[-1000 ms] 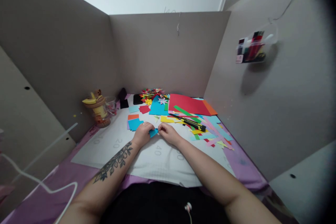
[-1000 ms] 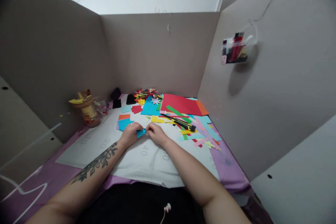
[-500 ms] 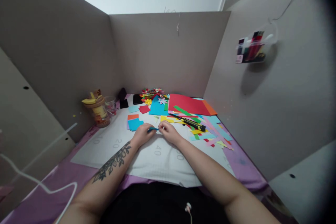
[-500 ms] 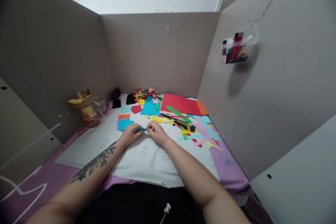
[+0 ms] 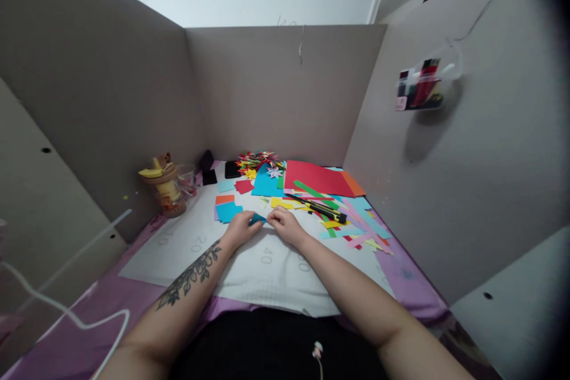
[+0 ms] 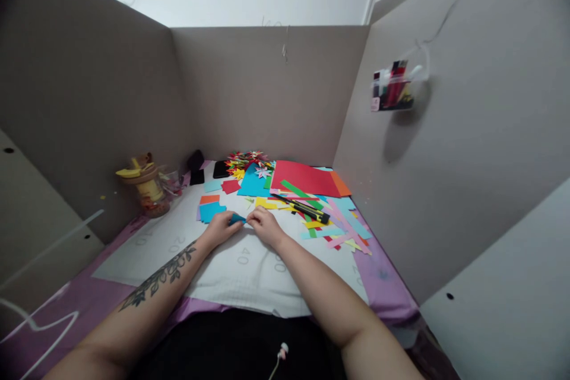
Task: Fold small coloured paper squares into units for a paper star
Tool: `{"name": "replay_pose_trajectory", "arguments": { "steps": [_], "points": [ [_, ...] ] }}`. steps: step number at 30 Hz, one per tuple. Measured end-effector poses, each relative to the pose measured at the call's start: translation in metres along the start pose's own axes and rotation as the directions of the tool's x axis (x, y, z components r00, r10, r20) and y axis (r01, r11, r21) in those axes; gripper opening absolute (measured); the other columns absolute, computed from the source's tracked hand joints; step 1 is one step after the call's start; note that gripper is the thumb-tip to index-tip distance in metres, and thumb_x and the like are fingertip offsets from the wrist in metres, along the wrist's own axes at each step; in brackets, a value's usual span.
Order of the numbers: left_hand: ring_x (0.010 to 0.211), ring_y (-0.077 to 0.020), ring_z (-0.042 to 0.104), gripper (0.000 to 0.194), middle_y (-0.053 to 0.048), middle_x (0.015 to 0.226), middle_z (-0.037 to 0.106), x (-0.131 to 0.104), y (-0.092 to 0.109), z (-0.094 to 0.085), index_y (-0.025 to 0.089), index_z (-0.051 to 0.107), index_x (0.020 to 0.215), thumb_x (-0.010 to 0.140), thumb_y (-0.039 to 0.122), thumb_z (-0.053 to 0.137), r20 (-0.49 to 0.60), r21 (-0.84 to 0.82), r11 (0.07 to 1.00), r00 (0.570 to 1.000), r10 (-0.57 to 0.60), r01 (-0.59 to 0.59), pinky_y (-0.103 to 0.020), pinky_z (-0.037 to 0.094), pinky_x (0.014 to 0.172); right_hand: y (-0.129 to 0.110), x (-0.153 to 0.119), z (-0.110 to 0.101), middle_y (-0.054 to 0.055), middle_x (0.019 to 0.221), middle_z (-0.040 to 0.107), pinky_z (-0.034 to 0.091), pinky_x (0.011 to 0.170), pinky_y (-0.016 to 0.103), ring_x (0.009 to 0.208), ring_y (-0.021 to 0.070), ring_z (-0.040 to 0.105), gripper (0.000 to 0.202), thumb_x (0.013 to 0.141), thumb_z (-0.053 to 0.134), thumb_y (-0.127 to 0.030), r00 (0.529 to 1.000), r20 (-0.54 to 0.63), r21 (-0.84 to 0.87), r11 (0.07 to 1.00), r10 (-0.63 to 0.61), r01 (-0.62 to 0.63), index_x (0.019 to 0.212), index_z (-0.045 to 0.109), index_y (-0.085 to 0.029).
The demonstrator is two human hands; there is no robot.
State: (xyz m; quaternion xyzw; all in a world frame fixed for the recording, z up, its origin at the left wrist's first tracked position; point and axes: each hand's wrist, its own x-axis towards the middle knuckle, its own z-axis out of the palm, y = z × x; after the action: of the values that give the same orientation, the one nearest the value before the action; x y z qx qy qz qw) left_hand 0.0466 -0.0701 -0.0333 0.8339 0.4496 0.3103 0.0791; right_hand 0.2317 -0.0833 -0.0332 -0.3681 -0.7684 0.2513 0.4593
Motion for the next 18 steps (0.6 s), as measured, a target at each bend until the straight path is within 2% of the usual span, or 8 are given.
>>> {"name": "replay_pose_trajectory", "arguments": {
  "steps": [4, 9, 13, 15, 18],
  "points": [
    [0.053, -0.0118, 0.047, 0.025, 0.0, 0.056, 0.054, 0.0, -0.001, 0.001, 0.017, 0.053, 0.058, 0.076, 0.034, 0.055, -0.013, 0.014, 1.0, 1.0, 0.015, -0.015, -0.024, 0.03, 0.05, 0.004, 0.001, 0.001, 0.002, 0.078, 0.054, 0.041, 0.072, 0.028, 0.076, 0.0147, 0.051, 0.01, 0.077, 0.054, -0.015, 0.999, -0.02, 0.008, 0.999, 0.032, -0.032, 0.07, 0.061, -0.019],
    [0.054, -0.0119, 0.049, 0.024, 0.0, 0.058, 0.055, -0.001, -0.002, 0.002, 0.017, 0.055, 0.058, 0.075, 0.034, 0.058, -0.026, -0.019, 1.0, 1.0, 0.016, -0.017, -0.023, 0.031, 0.051, 0.008, 0.002, 0.005, 0.002, 0.078, 0.059, 0.041, 0.073, 0.028, 0.08, 0.0156, 0.054, 0.008, 0.073, 0.054, -0.015, 0.993, -0.056, 0.071, 0.993, 0.104, -0.099, 0.071, 0.061, -0.019],
    [0.058, -0.0119, 0.052, 0.019, 0.0, 0.062, 0.059, -0.002, 0.0, -0.001, 0.016, 0.059, 0.064, 0.076, 0.03, 0.057, -0.005, -0.083, 0.996, 1.0, 0.024, -0.025, -0.023, 0.035, 0.054, 0.008, 0.002, 0.01, -0.001, 0.07, 0.057, 0.041, 0.062, 0.025, 0.066, 0.0134, 0.052, 0.004, 0.071, 0.055, -0.017, 0.978, -0.053, 0.162, 0.969, 0.199, -0.189, 0.073, 0.057, -0.019],
    [0.059, -0.0119, 0.052, 0.017, 0.0, 0.063, 0.06, -0.002, 0.001, -0.002, 0.016, 0.059, 0.065, 0.076, 0.029, 0.057, 0.0, -0.113, 0.993, 1.0, 0.019, -0.019, -0.022, 0.036, 0.055, 0.007, 0.001, 0.012, -0.002, 0.069, 0.056, 0.04, 0.06, 0.025, 0.064, 0.0128, 0.051, 0.003, 0.069, 0.056, -0.018, 0.976, -0.056, 0.197, 0.96, 0.212, -0.198, 0.072, 0.055, -0.019],
    [0.058, -0.0117, 0.052, 0.018, 0.0, 0.061, 0.059, -0.003, 0.002, -0.003, 0.015, 0.059, 0.064, 0.076, 0.029, 0.056, 0.005, -0.154, 0.988, 1.0, -0.018, 0.018, -0.022, 0.035, 0.053, 0.005, 0.0, 0.012, 0.0, 0.075, 0.059, 0.042, 0.064, 0.026, 0.071, 0.0143, 0.054, 0.002, 0.07, 0.056, -0.018, 0.979, -0.066, 0.177, 0.968, 0.193, -0.179, 0.072, 0.056, -0.018]
  ]
}}
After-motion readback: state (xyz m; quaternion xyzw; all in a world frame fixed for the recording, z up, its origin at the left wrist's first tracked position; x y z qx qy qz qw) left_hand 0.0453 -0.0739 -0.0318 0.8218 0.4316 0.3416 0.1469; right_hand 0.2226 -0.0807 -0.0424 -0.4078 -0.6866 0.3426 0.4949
